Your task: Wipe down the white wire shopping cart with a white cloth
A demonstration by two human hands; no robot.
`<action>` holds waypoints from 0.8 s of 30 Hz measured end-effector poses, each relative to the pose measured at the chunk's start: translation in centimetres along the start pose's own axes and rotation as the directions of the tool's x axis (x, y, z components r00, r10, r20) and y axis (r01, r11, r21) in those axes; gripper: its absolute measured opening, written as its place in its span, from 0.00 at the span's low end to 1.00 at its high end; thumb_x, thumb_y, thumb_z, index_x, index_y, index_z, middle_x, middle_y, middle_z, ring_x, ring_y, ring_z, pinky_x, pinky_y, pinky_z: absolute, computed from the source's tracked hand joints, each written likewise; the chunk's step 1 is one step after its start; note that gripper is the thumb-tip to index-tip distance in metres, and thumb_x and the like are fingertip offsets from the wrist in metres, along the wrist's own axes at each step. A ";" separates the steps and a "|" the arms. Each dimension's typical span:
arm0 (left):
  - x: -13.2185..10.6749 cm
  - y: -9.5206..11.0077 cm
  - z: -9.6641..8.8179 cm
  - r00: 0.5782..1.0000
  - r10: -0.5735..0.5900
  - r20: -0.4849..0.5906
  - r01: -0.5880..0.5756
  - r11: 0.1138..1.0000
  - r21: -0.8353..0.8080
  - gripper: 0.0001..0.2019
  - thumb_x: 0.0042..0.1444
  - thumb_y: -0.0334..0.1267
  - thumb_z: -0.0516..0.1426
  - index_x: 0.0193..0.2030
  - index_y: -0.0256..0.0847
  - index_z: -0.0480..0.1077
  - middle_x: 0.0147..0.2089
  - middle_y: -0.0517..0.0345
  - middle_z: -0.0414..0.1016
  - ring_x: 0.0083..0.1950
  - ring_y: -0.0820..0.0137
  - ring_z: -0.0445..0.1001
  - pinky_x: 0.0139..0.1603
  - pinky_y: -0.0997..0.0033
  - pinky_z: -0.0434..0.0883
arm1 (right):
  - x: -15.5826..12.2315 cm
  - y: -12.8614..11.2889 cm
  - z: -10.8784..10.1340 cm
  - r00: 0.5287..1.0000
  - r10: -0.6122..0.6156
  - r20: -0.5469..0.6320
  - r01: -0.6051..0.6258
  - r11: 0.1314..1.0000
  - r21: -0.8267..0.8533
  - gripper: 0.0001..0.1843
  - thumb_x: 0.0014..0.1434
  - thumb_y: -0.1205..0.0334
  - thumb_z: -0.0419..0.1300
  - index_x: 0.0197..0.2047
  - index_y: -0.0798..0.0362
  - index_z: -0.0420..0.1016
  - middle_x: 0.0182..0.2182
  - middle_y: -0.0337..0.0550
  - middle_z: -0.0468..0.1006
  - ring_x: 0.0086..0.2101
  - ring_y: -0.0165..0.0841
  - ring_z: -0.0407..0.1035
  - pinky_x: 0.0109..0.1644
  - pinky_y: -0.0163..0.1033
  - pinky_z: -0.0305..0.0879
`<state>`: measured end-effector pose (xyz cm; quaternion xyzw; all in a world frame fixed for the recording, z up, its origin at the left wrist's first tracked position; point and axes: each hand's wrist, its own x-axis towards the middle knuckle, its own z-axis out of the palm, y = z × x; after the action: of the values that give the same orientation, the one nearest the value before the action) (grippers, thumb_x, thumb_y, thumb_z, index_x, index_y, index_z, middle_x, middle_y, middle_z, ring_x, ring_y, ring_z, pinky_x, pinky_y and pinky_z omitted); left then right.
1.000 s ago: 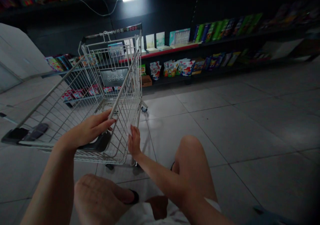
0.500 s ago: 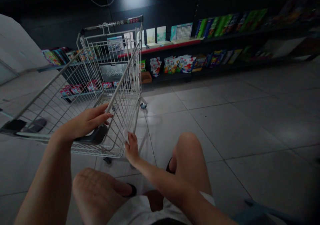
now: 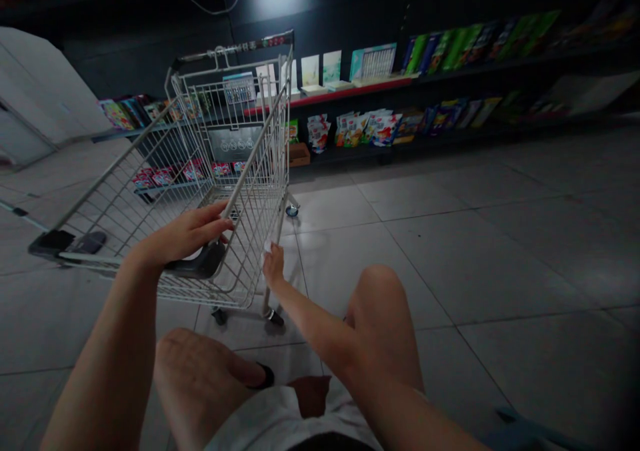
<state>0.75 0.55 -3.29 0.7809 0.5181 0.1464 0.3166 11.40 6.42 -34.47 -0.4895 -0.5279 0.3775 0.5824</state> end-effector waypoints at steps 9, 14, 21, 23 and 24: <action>-0.1 -0.3 -0.2 0.999 0.010 -0.039 -0.006 0.995 0.104 0.26 0.61 0.53 0.50 0.62 0.43 0.66 0.54 0.50 0.76 0.47 0.64 0.75 0.50 0.64 0.72 | -11.2 1.6 -6.1 0.843 -0.352 0.407 0.400 0.916 -0.036 0.26 0.45 0.74 0.52 0.45 0.47 0.80 0.40 0.44 0.78 0.44 0.36 0.72 0.51 0.45 0.72; -0.3 1.1 0.2 0.998 -0.057 0.017 0.051 0.967 0.248 0.22 0.59 0.57 0.49 0.37 0.39 0.72 0.35 0.56 0.77 0.37 0.67 0.73 0.40 0.69 0.70 | 1.7 -9.1 -8.2 0.880 -0.434 -0.190 0.425 0.901 -0.088 0.26 0.55 0.71 0.48 0.55 0.51 0.72 0.51 0.49 0.72 0.55 0.39 0.65 0.63 0.53 0.63; -0.1 2.4 0.4 0.996 -0.051 0.068 0.027 0.948 0.317 0.23 0.54 0.58 0.52 0.29 0.38 0.72 0.26 0.59 0.71 0.27 0.72 0.66 0.29 0.72 0.61 | 13.4 -23.0 -7.0 0.474 -0.712 0.518 0.845 0.534 -0.038 0.15 0.56 0.74 0.54 0.41 0.51 0.79 0.41 0.36 0.76 0.50 0.33 0.69 0.63 0.52 0.62; -0.4 2.7 0.5 0.999 -0.029 -0.015 0.032 0.921 0.389 0.24 0.54 0.59 0.51 0.29 0.38 0.73 0.26 0.59 0.72 0.27 0.72 0.66 0.29 0.72 0.60 | 16.5 -23.2 -6.6 0.489 -0.692 0.530 0.846 0.526 -0.094 0.16 0.56 0.77 0.52 0.39 0.55 0.79 0.38 0.36 0.77 0.47 0.32 0.70 0.61 0.50 0.63; -0.7 2.9 0.6 0.993 -0.018 -0.115 0.068 0.890 0.451 0.24 0.54 0.60 0.51 0.27 0.38 0.72 0.25 0.58 0.72 0.26 0.72 0.66 0.28 0.72 0.58 | 17.7 -23.0 -6.4 0.480 -0.690 0.542 0.854 0.509 -0.109 0.17 0.56 0.78 0.51 0.39 0.56 0.79 0.38 0.36 0.77 0.46 0.31 0.70 0.60 0.48 0.64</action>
<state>2.86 -1.05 -1.81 0.8126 0.5714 0.0562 0.1003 18.76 16.84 -7.59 -0.1933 -0.8673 0.0595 0.4548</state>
